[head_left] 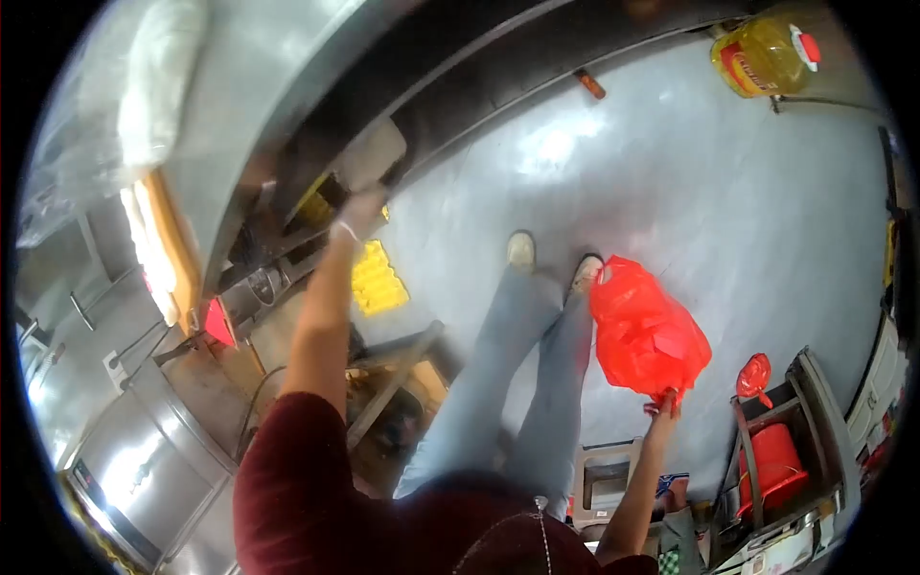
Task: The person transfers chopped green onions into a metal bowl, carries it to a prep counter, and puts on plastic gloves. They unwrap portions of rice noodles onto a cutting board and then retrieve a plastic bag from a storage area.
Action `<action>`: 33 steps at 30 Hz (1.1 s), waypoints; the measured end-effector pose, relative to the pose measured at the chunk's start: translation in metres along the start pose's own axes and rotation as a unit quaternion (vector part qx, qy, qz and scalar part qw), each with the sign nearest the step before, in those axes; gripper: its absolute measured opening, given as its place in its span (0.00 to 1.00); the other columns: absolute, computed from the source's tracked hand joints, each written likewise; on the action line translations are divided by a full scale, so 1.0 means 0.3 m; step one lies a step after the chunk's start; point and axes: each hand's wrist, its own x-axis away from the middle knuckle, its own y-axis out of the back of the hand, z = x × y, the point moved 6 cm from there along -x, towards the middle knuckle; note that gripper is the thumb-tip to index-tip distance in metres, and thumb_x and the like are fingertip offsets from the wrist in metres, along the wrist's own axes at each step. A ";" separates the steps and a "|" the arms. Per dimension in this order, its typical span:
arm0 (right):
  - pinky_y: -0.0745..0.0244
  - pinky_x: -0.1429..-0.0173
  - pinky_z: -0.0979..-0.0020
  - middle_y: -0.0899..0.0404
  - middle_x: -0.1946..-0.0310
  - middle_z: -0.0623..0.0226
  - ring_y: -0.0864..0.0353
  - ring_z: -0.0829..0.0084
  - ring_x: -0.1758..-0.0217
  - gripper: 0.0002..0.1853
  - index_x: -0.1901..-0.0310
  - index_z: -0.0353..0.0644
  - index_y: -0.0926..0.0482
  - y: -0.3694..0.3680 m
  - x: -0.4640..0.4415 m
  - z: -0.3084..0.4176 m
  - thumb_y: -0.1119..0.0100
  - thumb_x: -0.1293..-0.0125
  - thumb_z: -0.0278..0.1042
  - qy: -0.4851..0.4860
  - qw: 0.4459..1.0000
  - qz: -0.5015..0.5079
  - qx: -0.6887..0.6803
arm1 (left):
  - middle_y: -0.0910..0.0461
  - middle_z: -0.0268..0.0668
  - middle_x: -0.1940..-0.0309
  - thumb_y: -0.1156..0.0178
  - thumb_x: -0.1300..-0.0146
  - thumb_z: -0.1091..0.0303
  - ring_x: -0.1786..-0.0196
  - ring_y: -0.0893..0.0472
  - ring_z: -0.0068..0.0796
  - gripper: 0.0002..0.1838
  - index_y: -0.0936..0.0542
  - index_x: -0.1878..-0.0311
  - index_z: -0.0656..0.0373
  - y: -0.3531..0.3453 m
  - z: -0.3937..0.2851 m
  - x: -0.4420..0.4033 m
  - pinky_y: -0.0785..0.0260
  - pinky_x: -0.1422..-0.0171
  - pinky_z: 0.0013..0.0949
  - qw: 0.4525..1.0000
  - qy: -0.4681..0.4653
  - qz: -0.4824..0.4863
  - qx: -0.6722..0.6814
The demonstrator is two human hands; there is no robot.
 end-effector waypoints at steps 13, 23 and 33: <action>0.28 0.55 0.69 0.21 0.62 0.64 0.23 0.71 0.62 0.20 0.49 0.34 0.29 -0.072 0.600 0.686 0.48 0.35 0.41 0.145 0.975 0.166 -0.032 | 0.37 0.36 0.37 0.57 0.33 0.46 0.38 0.34 0.29 0.33 0.45 0.32 0.57 -0.470 -0.832 1.202 0.42 0.36 0.33 0.805 -0.121 0.506 0.286; 0.30 0.51 0.61 0.23 0.60 0.52 0.23 0.59 0.56 0.22 0.54 0.35 0.26 0.331 0.864 1.015 0.45 0.40 0.47 0.392 0.889 0.176 0.161 | 0.30 0.38 0.44 0.43 0.38 0.65 0.43 0.31 0.25 0.29 0.38 0.36 0.65 -0.460 -1.421 2.237 0.39 0.38 0.28 0.612 -0.397 0.676 0.106; 0.36 0.39 0.65 0.33 0.42 0.62 0.34 0.67 0.40 0.24 0.40 0.42 0.36 0.817 0.576 0.992 0.48 0.38 0.34 0.368 0.904 0.179 -0.123 | 0.42 0.50 0.36 0.34 0.52 0.50 0.34 0.42 0.47 0.48 0.47 0.31 0.56 -0.612 -1.694 2.677 0.49 0.31 0.42 0.364 -0.813 0.391 -0.231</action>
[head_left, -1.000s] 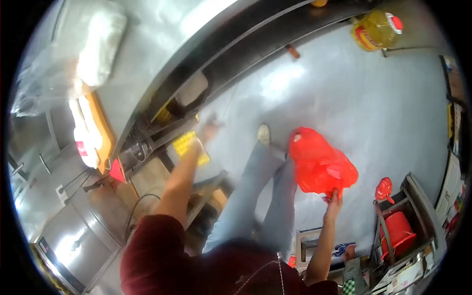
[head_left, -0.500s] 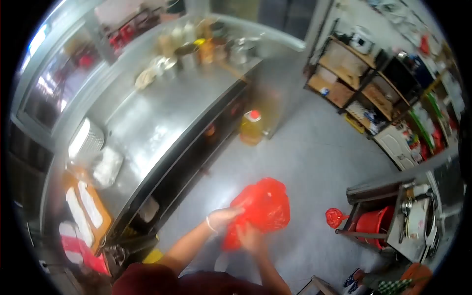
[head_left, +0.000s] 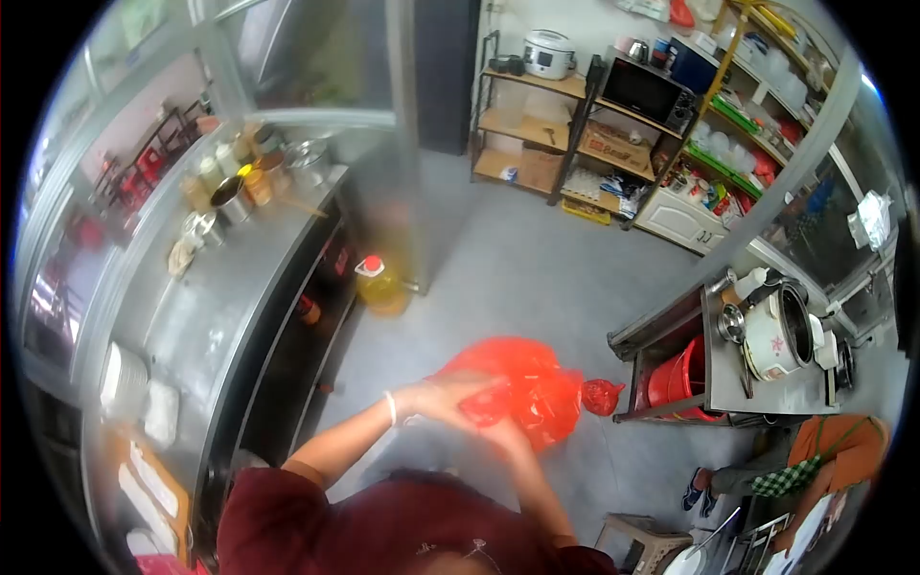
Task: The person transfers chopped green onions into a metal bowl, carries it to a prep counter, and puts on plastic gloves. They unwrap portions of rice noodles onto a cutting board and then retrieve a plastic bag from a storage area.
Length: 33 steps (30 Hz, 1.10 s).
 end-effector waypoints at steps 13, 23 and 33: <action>0.28 0.52 0.74 0.21 0.59 0.63 0.22 0.76 0.59 0.17 0.49 0.36 0.28 0.651 -0.716 0.348 0.50 0.33 0.39 -0.067 0.990 -0.011 -0.121 | 0.22 0.34 0.55 0.45 0.39 0.69 0.55 0.25 0.20 0.18 0.27 0.45 0.62 0.635 0.544 -0.534 0.33 0.47 0.26 0.914 0.208 -0.086 0.336; 0.37 0.39 0.63 0.39 0.38 0.61 0.40 0.67 0.36 0.31 0.35 0.43 0.43 1.406 -0.969 0.232 0.45 0.41 0.34 0.174 0.918 -0.296 -0.199 | 0.23 0.37 0.56 0.49 0.41 0.60 0.53 0.25 0.32 0.19 0.26 0.49 0.60 1.078 0.777 -1.079 0.34 0.46 0.33 0.614 0.107 -0.195 0.757; 0.39 0.36 0.54 0.34 0.41 0.62 0.34 0.60 0.40 0.27 0.40 0.42 0.36 1.477 -2.031 0.567 0.48 0.37 0.47 0.085 0.834 0.037 -0.544 | 0.24 0.39 0.54 0.51 0.40 0.58 0.56 0.24 0.37 0.18 0.27 0.50 0.59 1.616 1.159 -1.311 0.32 0.48 0.38 0.542 -0.012 -0.472 0.696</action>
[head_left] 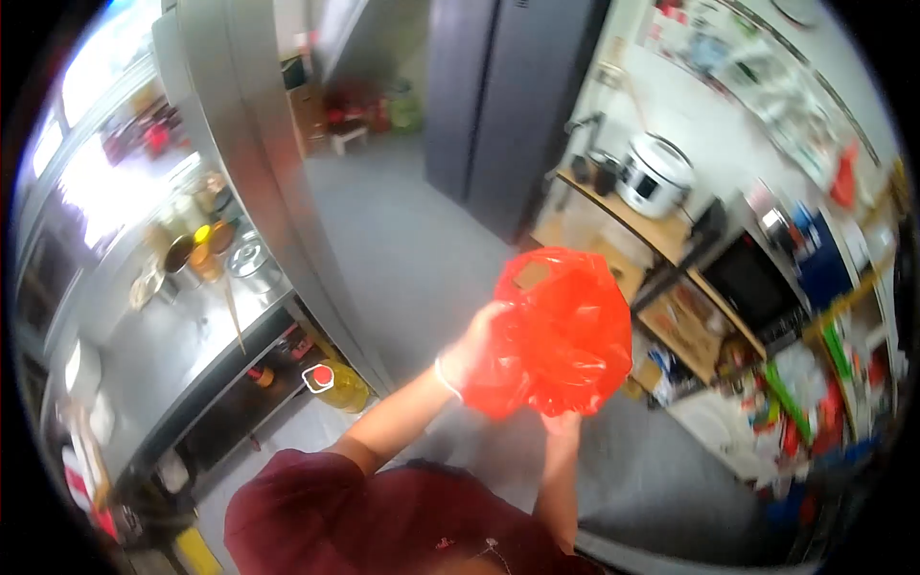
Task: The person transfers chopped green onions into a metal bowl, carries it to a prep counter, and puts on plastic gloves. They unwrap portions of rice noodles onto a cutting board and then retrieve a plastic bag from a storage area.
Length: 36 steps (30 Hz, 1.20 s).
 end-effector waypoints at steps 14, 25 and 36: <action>0.19 0.63 0.62 0.26 0.51 0.62 0.22 0.67 0.54 0.19 0.44 0.39 0.34 -0.182 -1.195 -0.366 0.52 0.34 0.36 -0.128 0.915 0.089 0.372 | 0.25 0.32 0.59 0.45 0.43 0.69 0.55 0.25 0.26 0.16 0.29 0.50 0.59 0.204 -1.021 -0.511 0.34 0.48 0.29 0.905 -0.401 -0.021 -0.142; 0.22 0.71 0.71 0.22 0.63 0.62 0.20 0.72 0.67 0.10 0.56 0.38 0.29 -0.477 -2.210 -0.520 0.54 0.39 0.25 -0.022 0.887 0.113 0.448 | 0.25 0.38 0.59 0.43 0.51 0.64 0.50 0.28 0.39 0.12 0.25 0.64 0.59 0.448 -1.648 -0.255 0.44 0.36 0.41 0.750 -0.614 -0.163 -0.182; 0.30 0.55 0.76 0.26 0.62 0.67 0.26 0.77 0.61 0.07 0.57 0.38 0.28 -1.078 -2.896 -0.872 0.55 0.34 0.25 -0.013 0.875 0.333 0.350 | 0.30 0.36 0.43 0.63 0.32 0.45 0.44 0.29 0.28 0.28 0.36 0.36 0.52 1.118 -1.850 -0.611 0.40 0.42 0.34 0.778 -0.317 -0.415 -0.350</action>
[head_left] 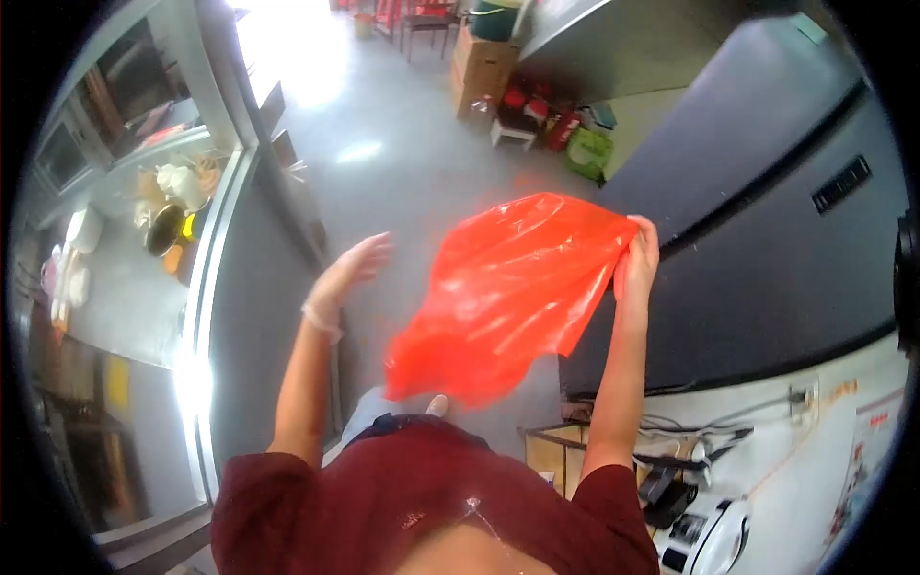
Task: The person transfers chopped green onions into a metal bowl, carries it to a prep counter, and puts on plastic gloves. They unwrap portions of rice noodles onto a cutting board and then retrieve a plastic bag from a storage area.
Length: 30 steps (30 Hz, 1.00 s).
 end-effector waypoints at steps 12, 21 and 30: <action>0.31 0.59 0.80 0.22 0.66 0.66 0.26 0.81 0.65 0.11 0.53 0.38 0.28 -0.660 -0.727 -0.425 0.60 0.32 0.24 0.006 0.969 0.221 0.107 | 0.31 0.40 0.42 0.43 0.40 0.67 0.43 0.31 0.24 0.34 0.45 0.32 0.59 -0.224 -0.058 -0.773 0.39 0.39 0.29 0.951 -0.018 0.295 0.097; 0.30 0.58 0.79 0.22 0.70 0.71 0.26 0.82 0.65 0.07 0.62 0.37 0.24 -0.853 -1.353 -0.561 0.52 0.33 0.29 0.041 0.983 0.150 0.096 | 0.28 0.37 0.45 0.41 0.40 0.58 0.43 0.30 0.23 0.27 0.33 0.39 0.54 0.065 -0.289 -1.472 0.39 0.39 0.30 0.968 0.046 0.220 -0.111; 0.32 0.56 0.80 0.24 0.67 0.72 0.27 0.83 0.63 0.07 0.62 0.36 0.24 -1.017 -1.800 -0.796 0.49 0.35 0.29 0.138 0.971 0.067 0.183 | 0.41 0.37 0.36 0.42 0.39 0.62 0.36 0.40 0.27 0.34 0.44 0.33 0.60 0.160 -0.276 -2.094 0.46 0.33 0.32 0.977 -0.096 0.192 0.022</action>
